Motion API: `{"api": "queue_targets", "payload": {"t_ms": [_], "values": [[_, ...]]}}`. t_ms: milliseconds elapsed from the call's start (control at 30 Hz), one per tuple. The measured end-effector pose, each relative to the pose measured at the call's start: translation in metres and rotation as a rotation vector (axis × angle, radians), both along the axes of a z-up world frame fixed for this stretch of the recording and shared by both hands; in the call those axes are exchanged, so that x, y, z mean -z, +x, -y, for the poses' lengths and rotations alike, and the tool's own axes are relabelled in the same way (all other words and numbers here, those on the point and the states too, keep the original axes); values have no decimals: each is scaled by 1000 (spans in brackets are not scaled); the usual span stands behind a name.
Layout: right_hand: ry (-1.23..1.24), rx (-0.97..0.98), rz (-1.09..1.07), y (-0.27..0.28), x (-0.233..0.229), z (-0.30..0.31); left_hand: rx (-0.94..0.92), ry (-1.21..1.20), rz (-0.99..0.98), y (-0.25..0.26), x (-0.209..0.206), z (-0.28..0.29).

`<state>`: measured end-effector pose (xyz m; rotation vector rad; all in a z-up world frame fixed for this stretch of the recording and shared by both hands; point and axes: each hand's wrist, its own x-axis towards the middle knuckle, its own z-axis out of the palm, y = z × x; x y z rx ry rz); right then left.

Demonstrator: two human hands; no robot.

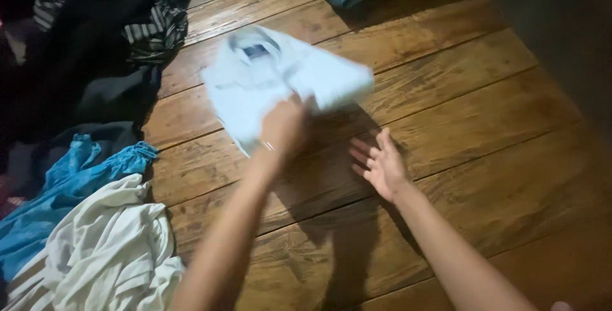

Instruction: Folding a white patterned shirt on a wooden floor.

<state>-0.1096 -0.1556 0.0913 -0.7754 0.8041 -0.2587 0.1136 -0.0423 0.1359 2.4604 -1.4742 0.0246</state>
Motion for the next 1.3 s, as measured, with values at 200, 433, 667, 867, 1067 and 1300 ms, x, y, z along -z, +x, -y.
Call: {"api": "queue_targets", "payload": {"t_ms": [200,433,667,867,1067,1300], "values": [[-169,55,-226,-25,71,-1,264,94,153,-93,111,-75],[-568,-24,-219,-57,170,14,274,177,3,-150,140,-112],[-741,-157,-400,-65,140,30,32,-100,-248,-151,103,-150],[-988,-263,-213,-37,153,45,-695,-332,-16,-87,124,-177],[-939,-606,-517,-18,91,55,-934,-483,-974,-81,224,-215],[-806,-1175,-656,-47,63,73,-763,-640,-1455,-121,168,-254]]}}
